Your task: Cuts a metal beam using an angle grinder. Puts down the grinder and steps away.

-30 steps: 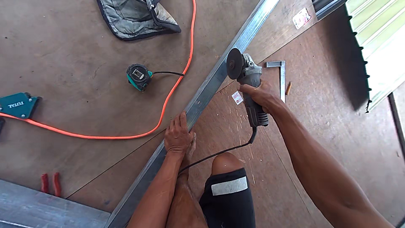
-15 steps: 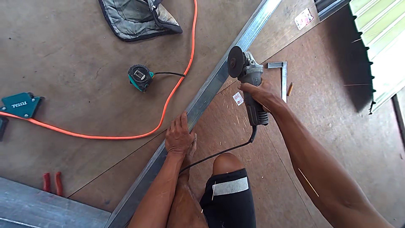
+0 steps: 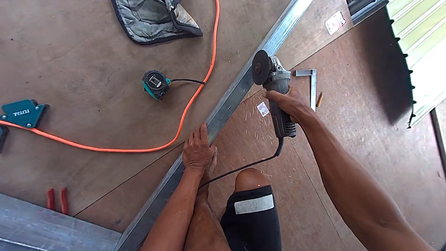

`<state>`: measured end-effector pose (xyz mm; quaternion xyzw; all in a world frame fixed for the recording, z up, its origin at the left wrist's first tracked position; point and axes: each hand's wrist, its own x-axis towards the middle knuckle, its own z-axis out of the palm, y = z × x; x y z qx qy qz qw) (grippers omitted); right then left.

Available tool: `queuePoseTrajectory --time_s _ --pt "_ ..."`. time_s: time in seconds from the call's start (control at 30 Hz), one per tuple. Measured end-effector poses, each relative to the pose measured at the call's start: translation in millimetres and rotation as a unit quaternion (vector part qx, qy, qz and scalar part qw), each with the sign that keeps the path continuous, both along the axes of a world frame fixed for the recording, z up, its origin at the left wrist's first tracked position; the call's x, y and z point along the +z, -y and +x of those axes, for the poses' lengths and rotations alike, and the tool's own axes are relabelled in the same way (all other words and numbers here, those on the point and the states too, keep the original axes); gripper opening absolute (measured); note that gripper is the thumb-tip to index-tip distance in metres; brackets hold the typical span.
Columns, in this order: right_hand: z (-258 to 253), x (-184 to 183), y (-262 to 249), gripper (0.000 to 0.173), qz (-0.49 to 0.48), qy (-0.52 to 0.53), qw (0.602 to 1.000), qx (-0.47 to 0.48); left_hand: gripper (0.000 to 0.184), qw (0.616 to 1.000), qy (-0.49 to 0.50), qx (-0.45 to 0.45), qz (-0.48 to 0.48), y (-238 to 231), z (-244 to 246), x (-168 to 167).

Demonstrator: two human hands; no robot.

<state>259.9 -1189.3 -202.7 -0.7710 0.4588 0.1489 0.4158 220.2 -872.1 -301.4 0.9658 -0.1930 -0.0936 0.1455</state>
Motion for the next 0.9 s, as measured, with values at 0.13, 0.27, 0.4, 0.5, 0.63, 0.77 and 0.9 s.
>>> queuePoseTrajectory --time_s 0.13,0.27,0.4,0.5,0.63,0.77,0.9 --pt "1.1 0.6 -1.2 0.062 0.003 -0.001 1.000 -0.005 0.071 1.000 0.005 -0.002 0.003 -0.2 0.3 -0.7" --pt "3.2 0.1 -0.6 0.061 0.018 0.005 1.000 -0.015 0.071 1.000 0.003 -0.002 0.003 -0.4 -0.2 -1.1" --pt "2.6 -0.3 0.7 0.060 0.018 0.005 1.000 -0.016 0.070 1.000 0.004 -0.003 0.003 -0.3 0.4 -0.6" --pt "2.4 -0.3 -0.1 0.061 0.017 -0.001 1.000 -0.017 0.070 1.000 0.010 -0.002 0.001 -0.3 -0.5 -2.0" --pt "3.1 -0.8 -0.1 0.060 0.020 0.003 1.000 -0.017 0.070 1.000 0.014 -0.003 0.001 -0.5 0.0 -1.9" --pt "3.5 -2.6 1.5 0.060 0.016 0.001 1.000 -0.018 0.070 1.000 0.018 -0.003 -0.001 -0.6 -0.7 -2.9" --pt "3.2 -3.0 1.9 0.061 0.022 0.005 1.000 -0.015 0.069 1.000 0.029 -0.001 -0.004 -0.8 -1.0 -4.1"
